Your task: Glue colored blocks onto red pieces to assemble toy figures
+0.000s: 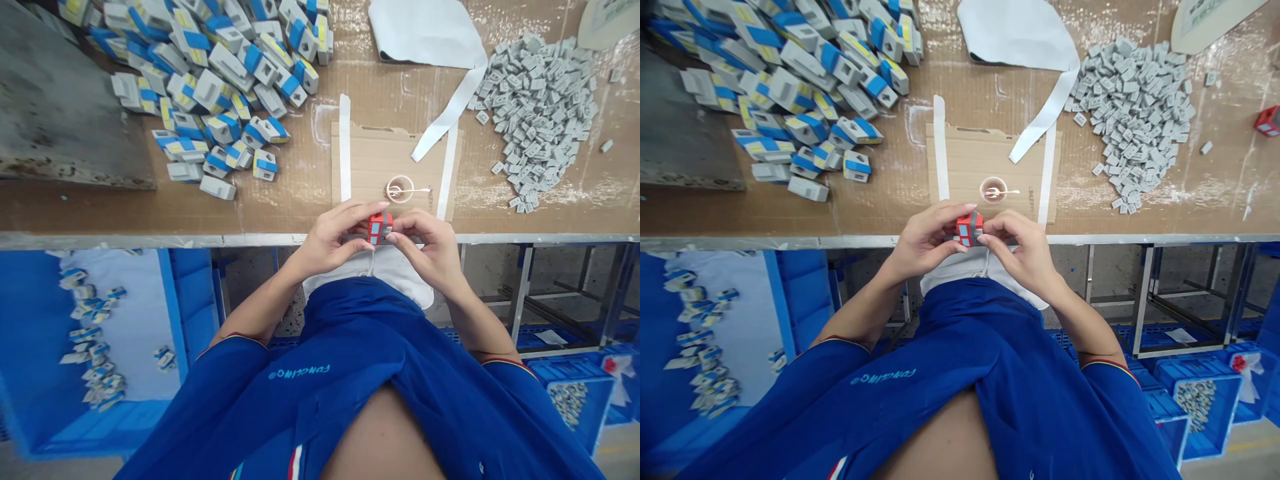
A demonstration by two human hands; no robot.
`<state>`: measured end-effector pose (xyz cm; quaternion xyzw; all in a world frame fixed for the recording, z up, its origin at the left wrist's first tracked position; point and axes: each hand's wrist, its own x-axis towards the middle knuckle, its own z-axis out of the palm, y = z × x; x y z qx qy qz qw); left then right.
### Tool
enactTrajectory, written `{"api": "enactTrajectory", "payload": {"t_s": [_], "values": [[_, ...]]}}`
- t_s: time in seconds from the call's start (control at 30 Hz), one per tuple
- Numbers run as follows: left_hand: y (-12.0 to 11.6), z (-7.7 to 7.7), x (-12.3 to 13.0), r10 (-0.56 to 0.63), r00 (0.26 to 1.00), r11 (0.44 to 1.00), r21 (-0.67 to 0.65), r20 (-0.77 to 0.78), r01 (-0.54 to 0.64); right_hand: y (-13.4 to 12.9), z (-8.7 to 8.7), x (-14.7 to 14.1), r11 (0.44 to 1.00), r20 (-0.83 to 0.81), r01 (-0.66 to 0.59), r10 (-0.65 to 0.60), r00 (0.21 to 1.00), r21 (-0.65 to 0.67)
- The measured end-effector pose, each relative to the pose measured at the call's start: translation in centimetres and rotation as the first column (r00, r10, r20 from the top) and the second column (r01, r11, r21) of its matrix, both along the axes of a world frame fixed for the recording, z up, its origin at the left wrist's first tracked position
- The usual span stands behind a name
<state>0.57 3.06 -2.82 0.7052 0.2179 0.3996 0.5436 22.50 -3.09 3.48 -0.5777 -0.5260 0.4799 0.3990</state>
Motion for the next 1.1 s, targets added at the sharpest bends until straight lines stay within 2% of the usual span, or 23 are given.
{"api": "enactTrajectory", "payload": {"t_s": [0.17,0.27,0.43,0.6,0.7,0.77,0.93,1.1], "values": [[-0.3,-0.2,-0.2,-0.035,0.999,0.994,-0.104,0.023,0.037,0.3,0.2,0.2,0.994,0.018,-0.079,0.081,0.997,-0.081],[-0.2,-0.1,-0.3,-0.029,1.0,0.993,-0.115,-0.003,0.028,0.7,-0.1,0.2,0.983,0.013,-0.151,0.153,0.988,-0.104],[0.0,0.1,-0.5,0.006,0.992,0.999,0.051,-0.129,0.001,0.8,-0.2,-0.2,0.972,0.04,-0.184,0.191,0.981,-0.147],[0.1,0.1,-0.4,0.043,0.995,0.986,0.164,-0.093,-0.027,1.2,0.3,0.2,0.952,-0.016,-0.234,0.235,0.972,-0.199],[0.2,0.1,-0.3,0.001,0.997,0.984,0.179,-0.081,0.014,1.6,0.8,0.8,0.914,-0.092,-0.302,0.288,0.953,-0.27],[0.3,0.2,-0.3,-0.03,0.997,0.989,0.139,-0.076,0.04,1.7,1.2,1.0,0.905,-0.123,-0.302,0.277,0.953,-0.301],[0.3,0.4,-0.3,-0.072,0.995,0.997,0.018,-0.069,0.074,1.6,1.7,0.6,0.927,-0.086,-0.241,0.226,0.97,-0.289],[0.4,0.3,-0.5,-0.086,0.992,0.995,0.05,-0.09,0.091,1.3,1.5,0.1,0.938,-0.025,-0.223,0.225,0.974,-0.265]]}}
